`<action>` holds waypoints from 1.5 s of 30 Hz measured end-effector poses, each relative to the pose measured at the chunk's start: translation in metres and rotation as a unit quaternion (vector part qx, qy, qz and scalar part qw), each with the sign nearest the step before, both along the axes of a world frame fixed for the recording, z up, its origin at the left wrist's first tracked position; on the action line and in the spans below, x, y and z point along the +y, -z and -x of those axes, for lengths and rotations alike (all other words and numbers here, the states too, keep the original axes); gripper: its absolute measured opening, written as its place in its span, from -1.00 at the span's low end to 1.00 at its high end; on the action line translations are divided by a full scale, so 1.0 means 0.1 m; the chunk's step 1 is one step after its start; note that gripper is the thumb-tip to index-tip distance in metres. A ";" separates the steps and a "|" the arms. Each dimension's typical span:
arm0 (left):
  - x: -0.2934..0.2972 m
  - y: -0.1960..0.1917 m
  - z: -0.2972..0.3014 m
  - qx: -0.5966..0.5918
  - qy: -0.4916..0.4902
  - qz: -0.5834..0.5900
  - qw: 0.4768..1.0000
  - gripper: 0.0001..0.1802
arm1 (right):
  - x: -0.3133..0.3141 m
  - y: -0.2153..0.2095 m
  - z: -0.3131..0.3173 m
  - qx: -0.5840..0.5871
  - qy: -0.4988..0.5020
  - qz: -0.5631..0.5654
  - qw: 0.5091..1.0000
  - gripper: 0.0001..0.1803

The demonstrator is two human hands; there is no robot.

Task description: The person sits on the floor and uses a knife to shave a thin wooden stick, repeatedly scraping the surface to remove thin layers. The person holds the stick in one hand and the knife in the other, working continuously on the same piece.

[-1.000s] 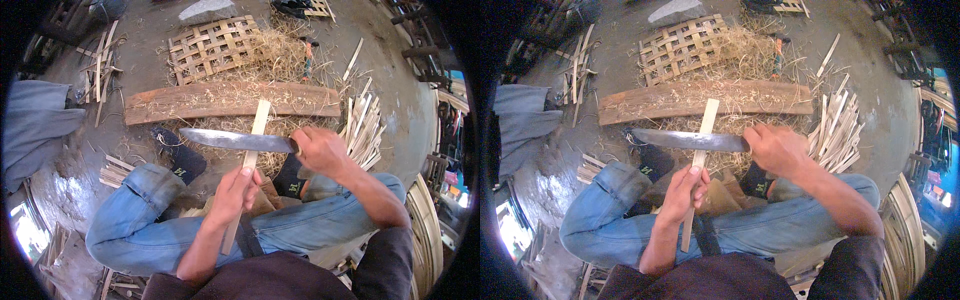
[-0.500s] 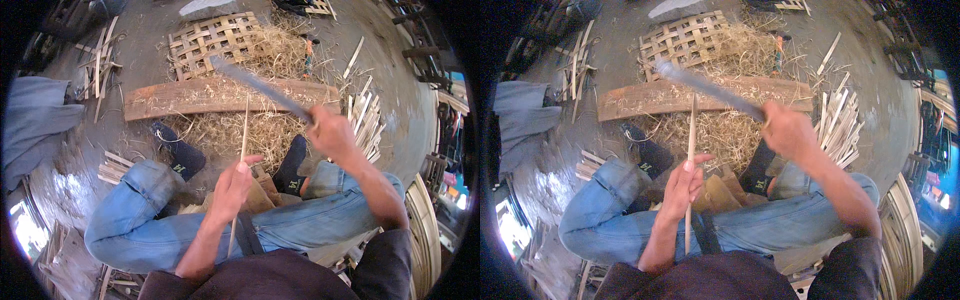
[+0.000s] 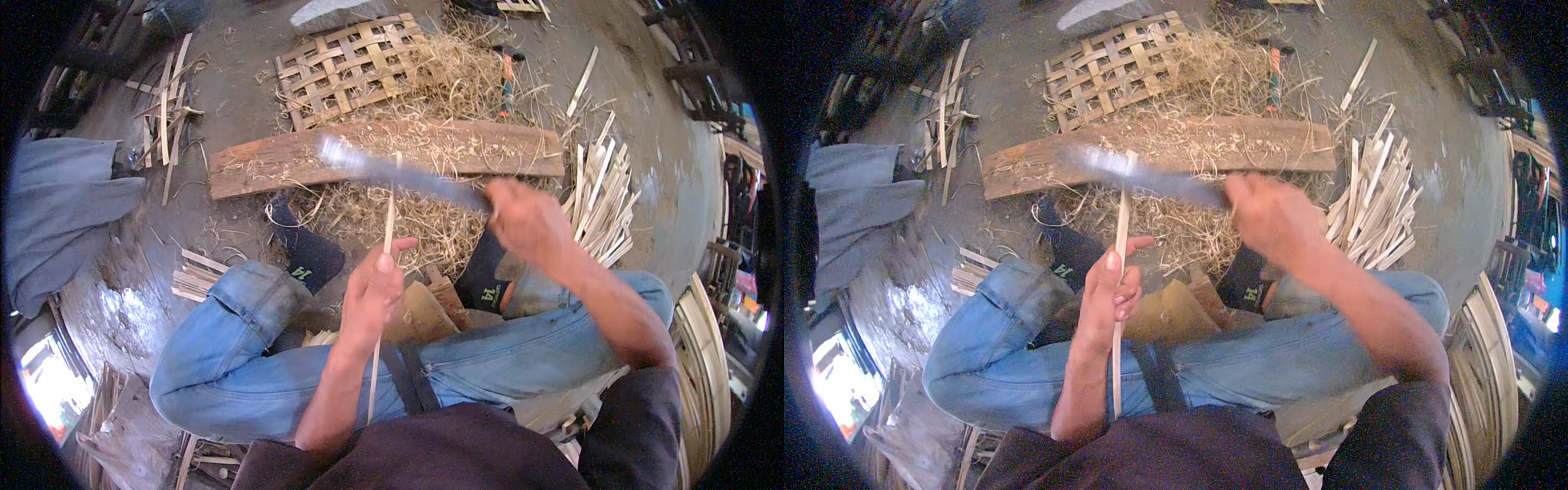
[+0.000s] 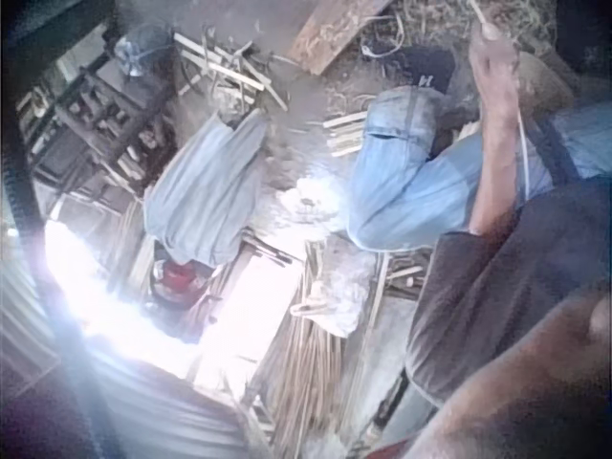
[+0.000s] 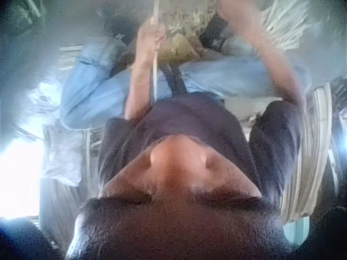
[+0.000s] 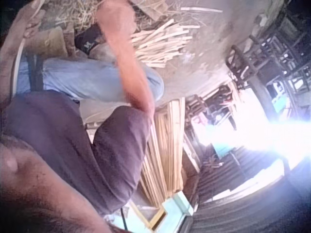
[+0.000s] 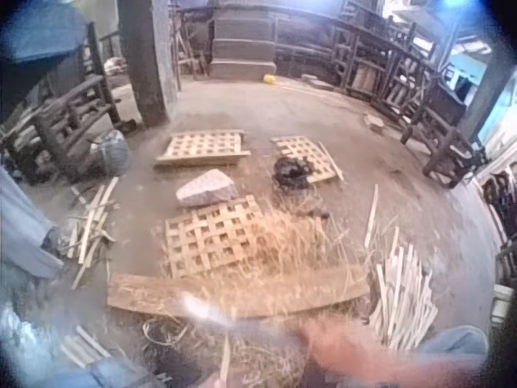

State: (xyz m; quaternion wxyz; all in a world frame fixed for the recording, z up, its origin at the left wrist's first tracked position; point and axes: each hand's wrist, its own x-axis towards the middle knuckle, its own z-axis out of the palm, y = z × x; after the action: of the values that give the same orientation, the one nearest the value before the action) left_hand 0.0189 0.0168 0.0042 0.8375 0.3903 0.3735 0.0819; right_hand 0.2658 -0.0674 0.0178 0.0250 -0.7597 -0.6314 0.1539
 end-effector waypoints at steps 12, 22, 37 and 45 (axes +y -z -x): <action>-0.02 -0.21 -0.04 0.085 0.019 0.032 0.996 -0.41 | 0.01 -0.08 0.01 0.088 0.019 0.009 0.996 -0.81; -0.06 -0.18 -0.03 0.051 0.033 0.024 0.998 -0.46 | -0.04 -0.14 0.10 0.123 0.026 -0.005 0.992 -0.82; -0.14 -0.20 -0.09 0.066 0.038 0.006 0.997 -0.47 | -0.04 -0.15 0.09 0.105 -0.016 -0.036 0.994 -0.78; -0.12 -0.12 -0.04 0.059 0.063 -0.030 0.996 -0.51 | -0.04 -0.11 0.00 0.045 0.002 -0.007 0.999 -0.79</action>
State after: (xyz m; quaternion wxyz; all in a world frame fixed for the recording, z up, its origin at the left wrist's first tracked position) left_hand 0.0228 0.0045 0.0161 0.8056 0.4419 0.3942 0.0165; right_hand 0.2658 -0.0717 0.0287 0.0584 -0.7530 -0.6292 0.1835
